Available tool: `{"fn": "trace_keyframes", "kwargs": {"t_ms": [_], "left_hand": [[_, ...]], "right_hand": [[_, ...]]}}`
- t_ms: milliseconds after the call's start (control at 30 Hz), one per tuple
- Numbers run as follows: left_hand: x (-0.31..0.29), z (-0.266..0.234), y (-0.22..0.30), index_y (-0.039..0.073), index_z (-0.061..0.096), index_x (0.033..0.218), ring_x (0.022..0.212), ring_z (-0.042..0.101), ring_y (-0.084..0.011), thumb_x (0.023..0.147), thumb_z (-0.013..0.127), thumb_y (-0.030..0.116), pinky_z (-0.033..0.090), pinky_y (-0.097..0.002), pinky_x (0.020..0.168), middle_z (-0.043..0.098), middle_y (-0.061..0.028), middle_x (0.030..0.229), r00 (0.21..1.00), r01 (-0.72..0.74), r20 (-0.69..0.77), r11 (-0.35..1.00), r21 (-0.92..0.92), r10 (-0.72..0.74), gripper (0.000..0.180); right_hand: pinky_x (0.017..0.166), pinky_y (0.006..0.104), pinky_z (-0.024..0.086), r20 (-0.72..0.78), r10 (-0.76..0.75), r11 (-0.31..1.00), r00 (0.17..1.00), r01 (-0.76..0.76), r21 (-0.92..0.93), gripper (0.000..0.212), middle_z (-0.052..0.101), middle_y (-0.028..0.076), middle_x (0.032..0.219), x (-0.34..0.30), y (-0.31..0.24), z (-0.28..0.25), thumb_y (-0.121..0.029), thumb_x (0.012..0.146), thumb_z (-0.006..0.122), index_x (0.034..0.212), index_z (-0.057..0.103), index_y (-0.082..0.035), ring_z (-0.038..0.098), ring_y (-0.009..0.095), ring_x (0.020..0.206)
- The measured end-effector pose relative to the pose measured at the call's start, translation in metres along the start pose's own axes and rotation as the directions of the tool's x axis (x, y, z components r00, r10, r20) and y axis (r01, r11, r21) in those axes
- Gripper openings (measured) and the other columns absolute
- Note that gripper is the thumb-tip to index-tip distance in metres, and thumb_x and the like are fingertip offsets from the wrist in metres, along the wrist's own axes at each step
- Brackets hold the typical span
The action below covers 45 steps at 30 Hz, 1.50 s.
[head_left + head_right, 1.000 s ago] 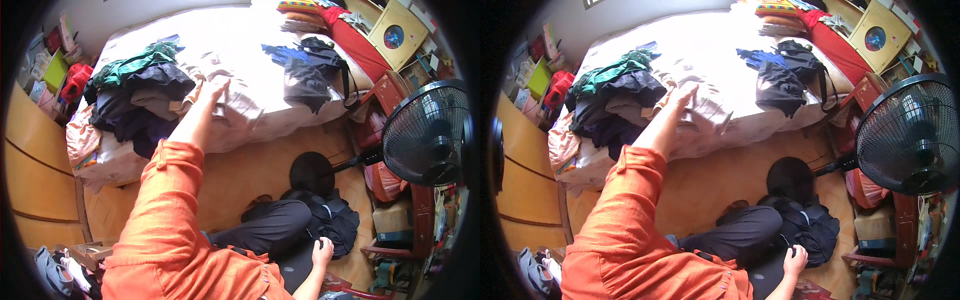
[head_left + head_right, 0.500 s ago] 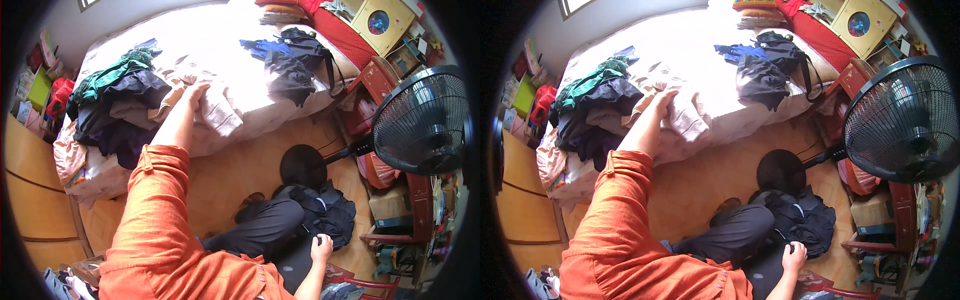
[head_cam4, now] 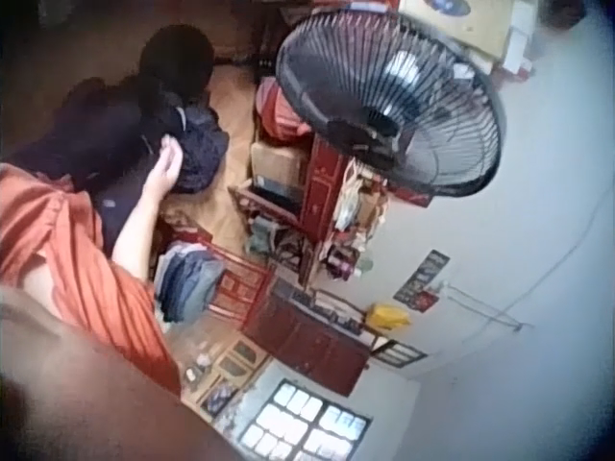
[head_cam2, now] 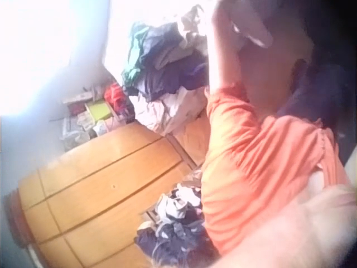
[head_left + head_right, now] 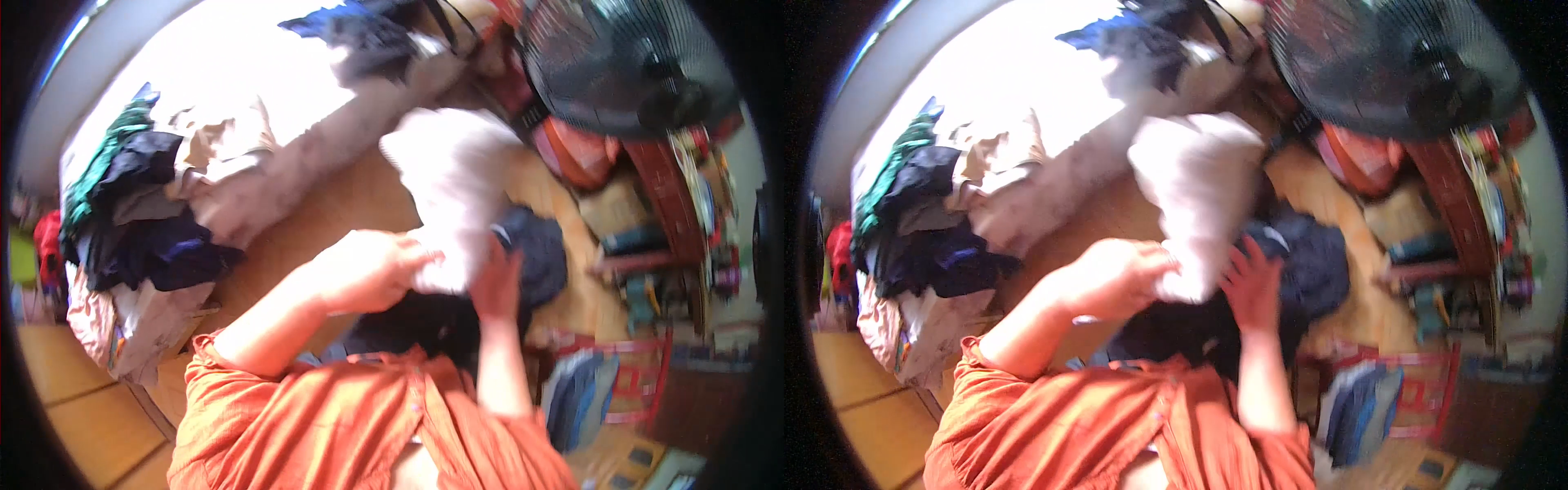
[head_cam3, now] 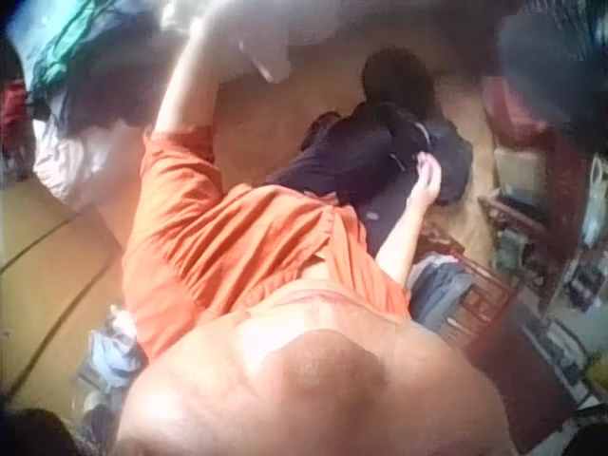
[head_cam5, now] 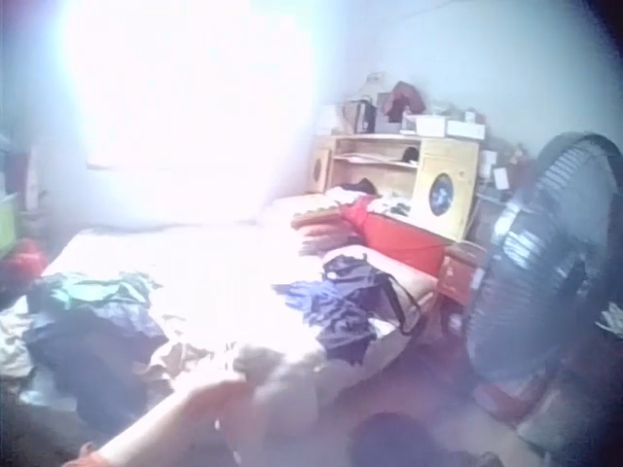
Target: The person folds clothes including a black t-shirt, a white shirt, beige shorts, and black pants by hand on their lap and places them on a chair.
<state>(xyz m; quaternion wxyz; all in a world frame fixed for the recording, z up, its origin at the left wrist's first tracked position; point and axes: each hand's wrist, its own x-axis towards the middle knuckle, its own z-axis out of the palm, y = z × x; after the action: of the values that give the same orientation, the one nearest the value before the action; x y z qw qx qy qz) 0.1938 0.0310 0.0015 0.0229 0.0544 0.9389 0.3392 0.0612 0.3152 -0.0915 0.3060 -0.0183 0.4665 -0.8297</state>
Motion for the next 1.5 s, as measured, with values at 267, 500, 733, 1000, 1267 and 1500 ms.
{"fn": "trace_keyframes", "kwargs": {"t_ms": [267,500,733,1000,1267,1500], "left_hand": [[-0.026,0.111,0.027,0.008,0.065,0.119,0.120,0.052,-0.0308,0.084,0.070,0.027,0.041,-0.0436,0.103,0.057,-0.0112,0.132,0.965,-0.213,0.067,0.910,-0.355,0.252,0.040],[-0.064,0.117,-0.018,0.002,0.067,0.110,0.104,0.061,-0.0262,0.085,0.071,0.012,0.049,-0.0339,0.090,0.062,-0.0123,0.112,0.956,0.164,-0.147,0.879,-0.447,-0.253,0.027],[-0.052,0.126,-0.018,-0.004,0.061,0.118,0.097,0.060,-0.0146,0.088,0.072,0.012,0.048,-0.0271,0.086,0.061,-0.0072,0.104,0.886,0.267,-0.085,0.653,-0.709,-0.455,0.036],[-0.037,0.119,0.009,0.000,0.060,0.112,0.094,0.057,-0.0093,0.084,0.067,0.001,0.049,-0.0270,0.083,0.066,-0.0012,0.098,0.917,0.372,0.143,0.667,-0.645,-0.373,0.029],[-0.063,0.087,0.033,0.007,0.059,0.072,0.124,0.057,-0.0267,0.074,0.067,-0.010,0.033,-0.0447,0.111,0.071,-0.0083,0.115,0.819,0.176,0.467,0.629,-0.758,0.334,0.019],[-0.066,0.085,0.018,0.007,0.060,0.076,0.115,0.063,-0.0275,0.079,0.069,-0.009,0.037,-0.0431,0.108,0.072,-0.0112,0.108,0.842,0.175,0.425,0.577,-0.798,0.333,0.019]], "right_hand": [[0.097,0.0400,0.048,-0.125,-0.004,0.951,0.992,0.042,0.307,0.047,0.060,0.014,0.128,-0.082,0.001,-0.065,-0.042,0.100,0.049,0.127,0.057,-0.004,0.059,0.026,0.114],[0.098,0.0383,0.045,-0.361,-0.181,0.893,0.915,0.306,0.329,0.052,0.061,0.012,0.126,-0.086,0.006,-0.201,-0.047,0.100,0.046,0.130,0.054,-0.006,0.059,0.025,0.111],[0.093,0.0360,0.046,-0.449,-0.124,0.991,0.885,0.132,-0.012,0.057,0.062,0.010,0.124,-0.147,-0.026,-0.263,-0.055,0.099,0.045,0.129,0.054,-0.008,0.059,0.021,0.109],[0.091,0.0267,0.045,-0.249,0.097,0.911,0.964,-0.186,-0.367,0.041,0.062,0.002,0.111,-0.172,-0.024,-0.217,-0.015,0.090,0.070,0.126,0.057,0.000,0.056,0.012,0.101],[0.104,0.0447,0.037,0.162,-0.152,0.903,0.975,0.204,-0.378,0.011,0.063,0.010,0.085,-0.216,-0.069,-0.184,-0.007,0.084,0.059,0.076,0.052,-0.010,0.059,0.026,0.090],[0.091,0.0440,0.041,0.117,-0.240,0.938,0.964,0.261,-0.229,0.023,0.054,0.007,0.071,-0.201,-0.076,-0.188,-0.021,0.093,0.052,0.072,0.046,-0.011,0.057,0.026,0.077]]}}
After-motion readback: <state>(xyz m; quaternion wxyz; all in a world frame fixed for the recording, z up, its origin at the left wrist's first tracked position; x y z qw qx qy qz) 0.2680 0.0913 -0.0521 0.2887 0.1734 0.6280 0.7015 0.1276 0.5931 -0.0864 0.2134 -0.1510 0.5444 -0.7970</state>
